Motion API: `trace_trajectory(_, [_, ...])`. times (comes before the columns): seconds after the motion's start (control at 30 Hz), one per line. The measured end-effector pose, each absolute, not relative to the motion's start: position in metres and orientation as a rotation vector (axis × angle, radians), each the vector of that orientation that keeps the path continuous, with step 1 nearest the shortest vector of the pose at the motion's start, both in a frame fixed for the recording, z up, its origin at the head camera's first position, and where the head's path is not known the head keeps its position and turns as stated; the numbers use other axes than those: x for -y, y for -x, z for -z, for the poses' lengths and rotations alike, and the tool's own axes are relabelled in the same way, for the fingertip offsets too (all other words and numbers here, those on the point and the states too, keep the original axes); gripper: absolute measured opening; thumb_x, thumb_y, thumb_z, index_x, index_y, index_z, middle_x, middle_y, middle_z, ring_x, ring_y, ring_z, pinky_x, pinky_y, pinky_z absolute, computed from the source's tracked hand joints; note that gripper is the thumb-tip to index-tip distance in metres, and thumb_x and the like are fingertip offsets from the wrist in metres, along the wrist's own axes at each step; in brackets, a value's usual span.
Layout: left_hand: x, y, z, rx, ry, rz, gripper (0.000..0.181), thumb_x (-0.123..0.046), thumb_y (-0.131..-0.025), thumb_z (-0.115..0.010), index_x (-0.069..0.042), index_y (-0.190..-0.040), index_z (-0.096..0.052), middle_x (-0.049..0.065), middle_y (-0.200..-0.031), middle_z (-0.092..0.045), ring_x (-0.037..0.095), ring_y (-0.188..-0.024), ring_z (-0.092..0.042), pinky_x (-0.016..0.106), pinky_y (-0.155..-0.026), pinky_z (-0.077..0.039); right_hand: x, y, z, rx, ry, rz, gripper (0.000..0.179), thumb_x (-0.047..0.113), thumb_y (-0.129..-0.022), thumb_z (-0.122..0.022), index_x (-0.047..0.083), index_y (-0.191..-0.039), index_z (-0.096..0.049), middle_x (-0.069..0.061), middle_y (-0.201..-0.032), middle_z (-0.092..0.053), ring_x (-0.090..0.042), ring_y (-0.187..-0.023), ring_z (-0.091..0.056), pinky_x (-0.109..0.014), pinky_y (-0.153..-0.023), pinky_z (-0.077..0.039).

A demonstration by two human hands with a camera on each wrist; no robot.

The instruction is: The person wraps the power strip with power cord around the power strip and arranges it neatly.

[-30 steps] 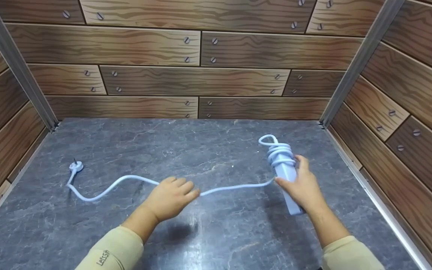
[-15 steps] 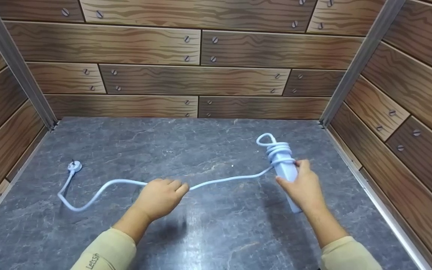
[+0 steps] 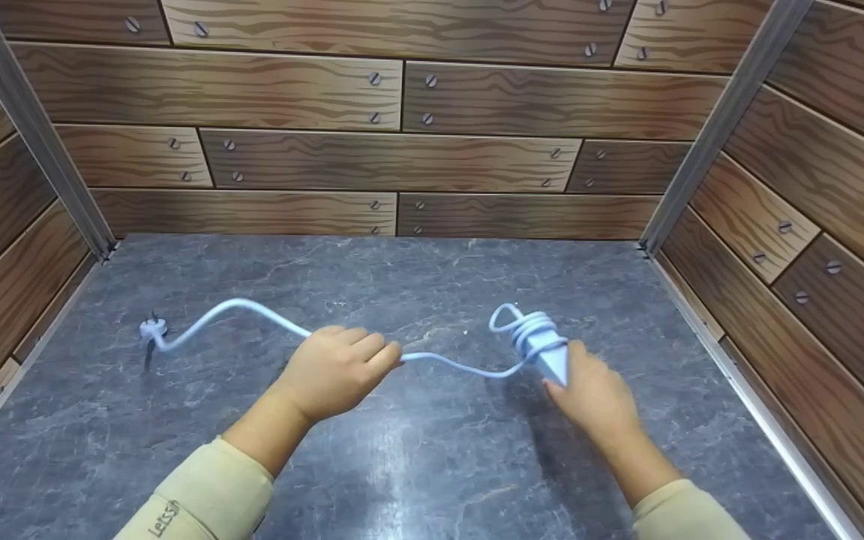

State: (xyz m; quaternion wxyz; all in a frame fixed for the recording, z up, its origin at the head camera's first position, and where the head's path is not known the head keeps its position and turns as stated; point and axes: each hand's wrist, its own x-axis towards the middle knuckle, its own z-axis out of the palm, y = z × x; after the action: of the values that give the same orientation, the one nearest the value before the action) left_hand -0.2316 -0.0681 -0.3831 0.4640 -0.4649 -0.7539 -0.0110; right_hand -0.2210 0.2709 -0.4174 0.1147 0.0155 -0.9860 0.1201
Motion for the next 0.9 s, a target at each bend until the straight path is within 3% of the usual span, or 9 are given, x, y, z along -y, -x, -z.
trace_trajectory(0.17, [0.064,0.231,0.37,1.824,1.138,0.023,0.016,-0.026,-0.09,-0.053,-0.012,-0.087,-0.06,-0.004,-0.066,-0.052,0.013,-0.054,-0.052,0.025,-0.045,-0.039,-0.262,0.217,0.423,2.865,-0.152,-0.167,0.055,0.025,-0.069,-0.073,-0.002,-0.109,-0.047,-0.016,-0.081,-0.06,-0.034,-0.063,-0.058,-0.047,-0.053,-0.046])
trace_trajectory(0.33, [0.058,0.235,0.36,1.8,1.124,0.03,0.017,-0.028,-0.089,-0.055,-0.012,-0.087,-0.061,-0.003,-0.066,-0.052,0.014,-0.056,-0.054,0.025,-0.046,-0.037,-0.25,0.212,0.423,2.845,-0.231,-0.006,0.051,0.023,-0.065,-0.076,0.004,-0.104,-0.049,-0.011,-0.082,-0.059,-0.032,-0.066,-0.057,-0.046,-0.053,-0.046])
trace_trajectory(0.8, [0.029,0.249,0.332,1.817,1.069,0.139,0.019,-0.03,-0.091,-0.052,-0.013,-0.085,-0.058,-0.003,-0.066,-0.049,0.014,-0.052,-0.048,0.025,-0.045,-0.04,-0.222,0.2,0.416,2.68,-0.557,0.251,0.054,0.022,-0.06,-0.079,0.007,-0.105,-0.053,-0.009,-0.083,-0.059,-0.028,-0.065,-0.055,-0.038,-0.049,-0.044])
trace_trajectory(0.9, [0.028,0.25,0.332,1.837,1.064,0.147,0.02,-0.03,-0.092,-0.051,-0.013,-0.084,-0.057,-0.003,-0.066,-0.047,0.014,-0.052,-0.047,0.026,-0.045,-0.04,-0.218,0.199,0.415,2.604,-0.689,0.302,0.046,0.017,-0.063,-0.076,0.008,-0.103,-0.054,-0.007,-0.082,-0.059,-0.026,-0.065,-0.055,-0.036,-0.049,-0.044])
